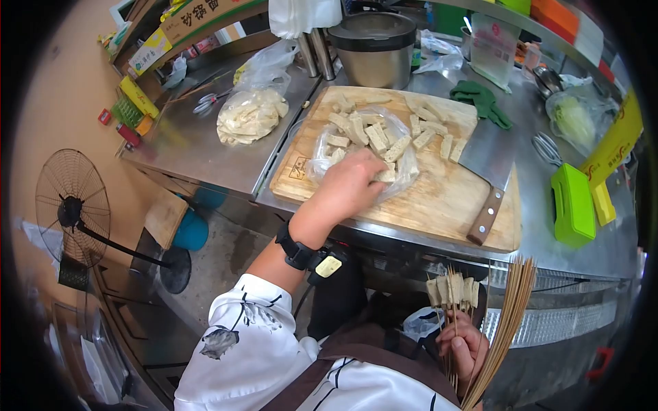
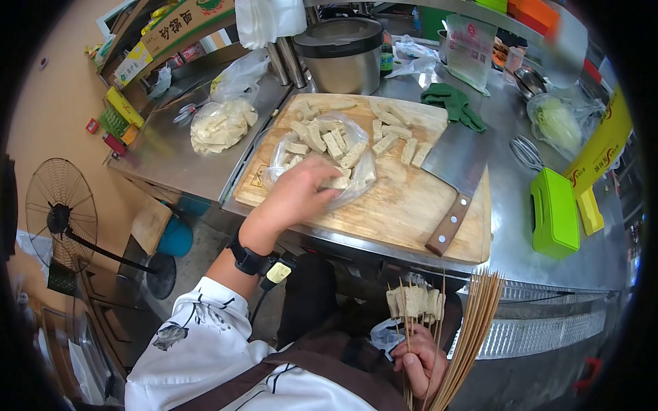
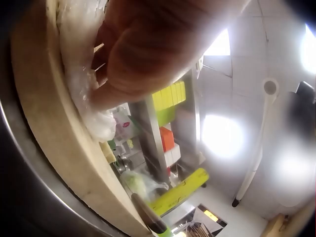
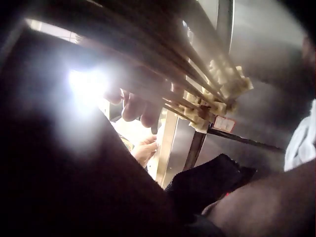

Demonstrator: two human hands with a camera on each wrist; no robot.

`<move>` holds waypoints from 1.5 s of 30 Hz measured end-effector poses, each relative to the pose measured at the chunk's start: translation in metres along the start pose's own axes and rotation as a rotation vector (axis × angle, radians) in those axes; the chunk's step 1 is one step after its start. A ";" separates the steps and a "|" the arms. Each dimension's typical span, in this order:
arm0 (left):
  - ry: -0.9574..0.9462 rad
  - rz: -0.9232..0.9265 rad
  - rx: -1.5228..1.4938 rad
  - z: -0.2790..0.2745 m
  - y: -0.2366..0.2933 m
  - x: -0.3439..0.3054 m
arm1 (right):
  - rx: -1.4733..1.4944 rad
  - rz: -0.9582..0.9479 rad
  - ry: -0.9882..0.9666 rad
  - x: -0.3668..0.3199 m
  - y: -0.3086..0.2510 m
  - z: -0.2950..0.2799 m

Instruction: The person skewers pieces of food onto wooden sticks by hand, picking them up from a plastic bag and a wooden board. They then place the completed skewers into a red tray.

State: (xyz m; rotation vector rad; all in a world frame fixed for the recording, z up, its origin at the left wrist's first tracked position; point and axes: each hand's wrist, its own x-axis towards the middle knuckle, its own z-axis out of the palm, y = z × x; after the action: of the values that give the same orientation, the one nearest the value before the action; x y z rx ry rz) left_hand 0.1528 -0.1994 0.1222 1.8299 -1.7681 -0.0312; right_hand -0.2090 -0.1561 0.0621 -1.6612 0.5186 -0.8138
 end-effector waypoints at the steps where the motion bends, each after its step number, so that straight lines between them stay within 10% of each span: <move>1: 0.000 0.004 -0.005 0.001 0.001 0.000 | -0.003 -0.010 0.001 0.000 -0.001 0.000; 5: 0.238 -0.131 -0.283 0.007 0.001 -0.005 | -0.014 -0.040 0.017 -0.002 -0.006 0.003; 7: 0.402 -0.273 -1.148 0.002 0.025 -0.010 | -0.020 -0.015 0.040 -0.004 -0.010 0.006; 14: -0.133 -0.513 -1.881 0.036 0.097 -0.060 | -0.077 -0.096 -0.072 -0.005 -0.023 0.012; 45: -0.203 -0.369 -1.740 0.080 0.143 -0.095 | -0.077 0.000 0.065 -0.025 -0.025 0.012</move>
State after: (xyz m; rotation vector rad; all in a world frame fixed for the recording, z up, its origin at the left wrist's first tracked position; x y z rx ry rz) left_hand -0.0210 -0.1351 0.0805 0.7114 -0.7330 -1.4099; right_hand -0.2184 -0.1242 0.0792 -1.7093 0.6020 -0.8594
